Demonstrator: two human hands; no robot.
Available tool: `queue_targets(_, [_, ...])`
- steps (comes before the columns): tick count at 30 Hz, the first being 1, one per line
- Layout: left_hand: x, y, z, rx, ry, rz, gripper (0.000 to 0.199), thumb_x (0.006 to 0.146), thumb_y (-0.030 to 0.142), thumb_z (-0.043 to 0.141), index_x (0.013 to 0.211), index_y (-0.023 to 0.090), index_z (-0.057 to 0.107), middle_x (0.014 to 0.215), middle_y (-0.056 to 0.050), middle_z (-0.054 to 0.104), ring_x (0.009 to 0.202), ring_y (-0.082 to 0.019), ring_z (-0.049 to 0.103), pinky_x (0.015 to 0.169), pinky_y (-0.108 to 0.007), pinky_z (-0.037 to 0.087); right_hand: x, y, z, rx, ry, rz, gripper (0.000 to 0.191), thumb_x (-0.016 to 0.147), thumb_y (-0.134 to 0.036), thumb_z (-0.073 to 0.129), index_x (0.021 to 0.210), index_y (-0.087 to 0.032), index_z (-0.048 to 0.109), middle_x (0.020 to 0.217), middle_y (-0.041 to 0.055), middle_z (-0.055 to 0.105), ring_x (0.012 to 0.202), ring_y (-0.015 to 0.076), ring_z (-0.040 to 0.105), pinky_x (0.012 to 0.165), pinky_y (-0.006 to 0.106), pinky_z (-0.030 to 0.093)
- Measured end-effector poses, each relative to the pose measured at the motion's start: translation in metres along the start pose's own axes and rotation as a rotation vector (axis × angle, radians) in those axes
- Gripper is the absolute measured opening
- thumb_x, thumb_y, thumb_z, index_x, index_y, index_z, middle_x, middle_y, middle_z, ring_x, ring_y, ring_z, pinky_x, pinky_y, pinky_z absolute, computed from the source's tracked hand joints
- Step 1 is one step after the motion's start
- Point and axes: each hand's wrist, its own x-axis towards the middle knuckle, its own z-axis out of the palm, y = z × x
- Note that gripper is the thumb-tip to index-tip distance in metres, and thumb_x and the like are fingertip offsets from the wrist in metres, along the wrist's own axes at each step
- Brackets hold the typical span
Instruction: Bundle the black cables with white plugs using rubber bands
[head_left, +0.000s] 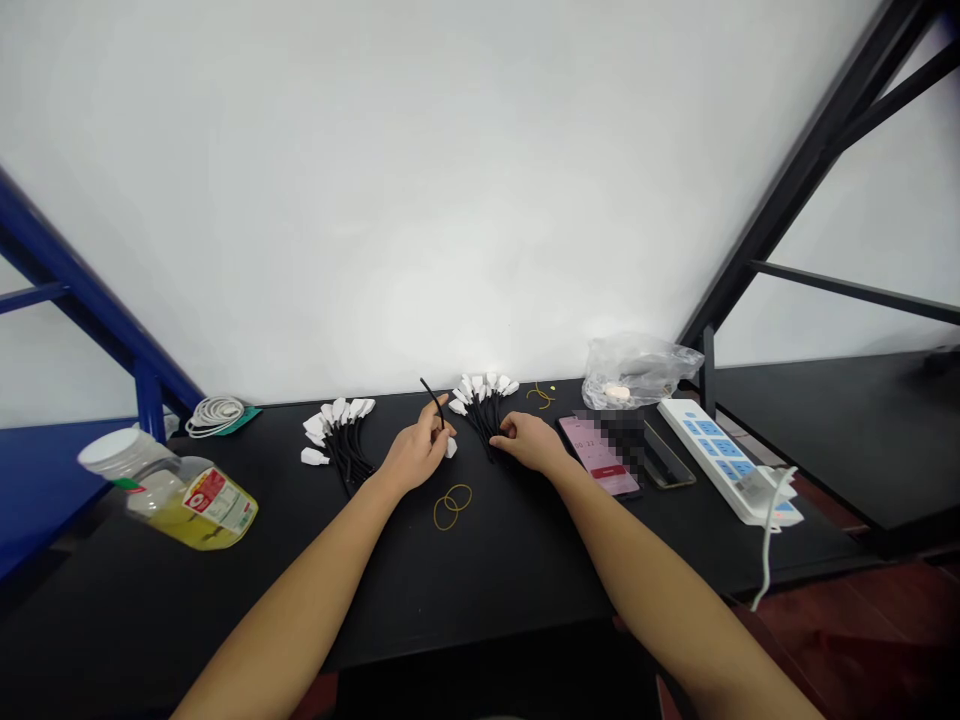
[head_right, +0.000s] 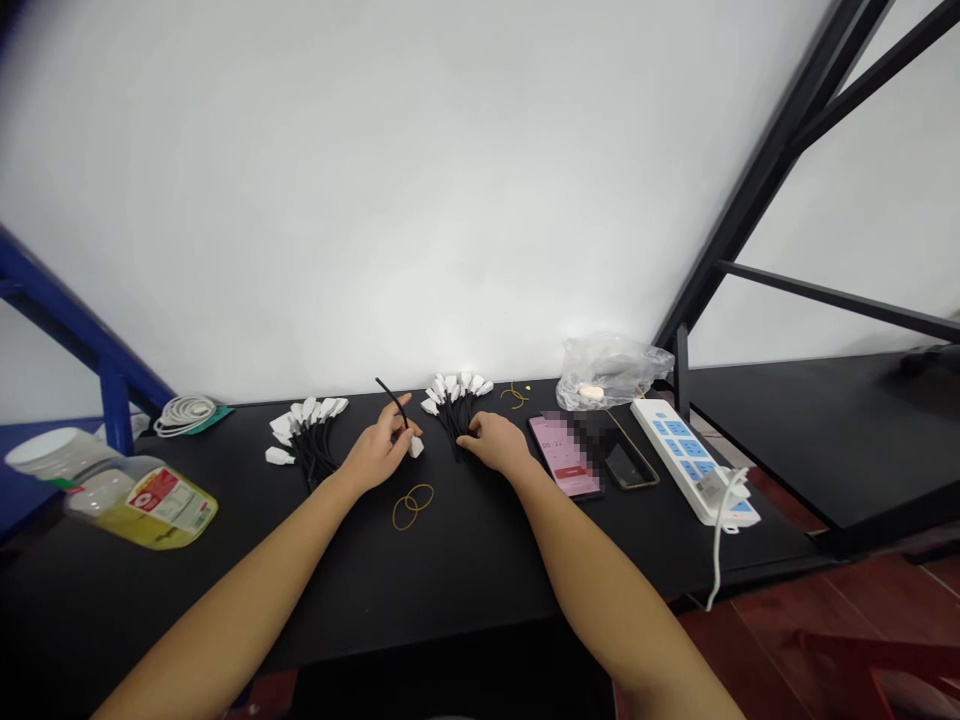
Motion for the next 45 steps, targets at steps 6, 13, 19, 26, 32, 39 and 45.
queue_targets(6, [0.002, 0.000, -0.001, 0.066, -0.047, 0.052, 0.036, 0.098, 0.028, 0.046, 0.133, 0.021, 0.051, 0.100, -0.006, 0.072, 0.095, -0.021, 0.069, 0.088, -0.036, 0.051, 0.000, -0.002, -0.006, -0.026, 0.059, 0.065, 0.009, 0.079, -0.025, 0.061, 0.074, -0.020, 0.066, 0.080, 0.0039, 0.071, 0.074, 0.0174, 0.061, 0.060, 0.026, 0.032])
queue_targets(13, [0.002, -0.003, 0.002, 0.090, 0.003, 0.140, 0.033, 0.095, 0.028, 0.053, 0.127, 0.021, 0.057, 0.109, -0.008, 0.069, 0.102, -0.022, 0.065, 0.096, -0.040, 0.051, -0.009, -0.013, -0.012, 0.430, 0.459, -0.107, 0.017, 0.087, -0.032, 0.052, 0.082, -0.020, 0.063, 0.067, -0.0002, 0.060, 0.062, 0.0161, 0.053, 0.062, 0.027, 0.041])
queue_targets(19, [0.004, 0.001, -0.001, 0.143, 0.182, 0.180, 0.067, 0.085, 0.042, 0.071, 0.143, 0.020, 0.046, 0.143, -0.016, 0.053, 0.134, -0.031, 0.048, 0.112, -0.050, 0.040, -0.034, -0.036, -0.001, 0.498, 0.266, -0.483, 0.017, 0.093, -0.031, 0.055, 0.095, -0.020, 0.068, 0.080, 0.0032, 0.065, 0.070, 0.0160, 0.058, 0.067, 0.028, 0.045])
queue_targets(26, [0.005, -0.004, 0.003, -0.122, 0.073, -0.013, 0.031, 0.100, 0.038, 0.046, 0.098, 0.020, 0.071, 0.098, -0.007, 0.076, 0.096, -0.022, 0.070, 0.091, -0.038, 0.052, -0.034, -0.036, 0.002, 0.608, 0.329, -0.442, 0.041, 0.090, -0.037, 0.063, 0.129, -0.023, 0.060, 0.090, 0.0028, 0.065, 0.062, 0.0128, 0.053, 0.065, 0.029, 0.048])
queue_targets(32, [0.011, -0.006, 0.012, -0.556, 0.236, -0.239, 0.046, 0.097, 0.056, 0.046, 0.096, 0.016, 0.068, 0.076, -0.005, 0.069, 0.071, -0.017, 0.067, 0.065, -0.029, 0.054, -0.019, -0.022, 0.004, 0.221, 0.154, -0.271, 0.032, 0.087, -0.034, 0.069, 0.117, -0.024, 0.068, 0.106, 0.0046, 0.065, 0.082, 0.0161, 0.061, 0.078, 0.030, 0.048])
queue_targets(39, [0.009, 0.009, 0.012, -0.539, 0.174, -0.205, 0.044, 0.089, 0.060, 0.057, 0.086, 0.018, 0.070, 0.071, -0.004, 0.065, 0.069, -0.018, 0.065, 0.068, -0.031, 0.054, -0.018, -0.016, 0.010, -0.058, -0.034, -0.244, 0.033, 0.090, -0.040, 0.067, 0.121, -0.029, 0.070, 0.114, 0.0059, 0.062, 0.095, 0.0203, 0.065, 0.082, 0.029, 0.046])
queue_targets(45, [0.010, 0.012, 0.014, -0.671, 0.162, -0.259, 0.054, 0.088, 0.067, 0.053, 0.083, 0.015, 0.067, 0.070, -0.004, 0.066, 0.062, -0.015, 0.063, 0.063, -0.030, 0.053, -0.020, -0.019, 0.007, -0.125, -0.062, -0.291, 0.030, 0.093, -0.032, 0.060, 0.121, -0.031, 0.072, 0.108, 0.0059, 0.067, 0.092, 0.0211, 0.067, 0.080, 0.029, 0.046])
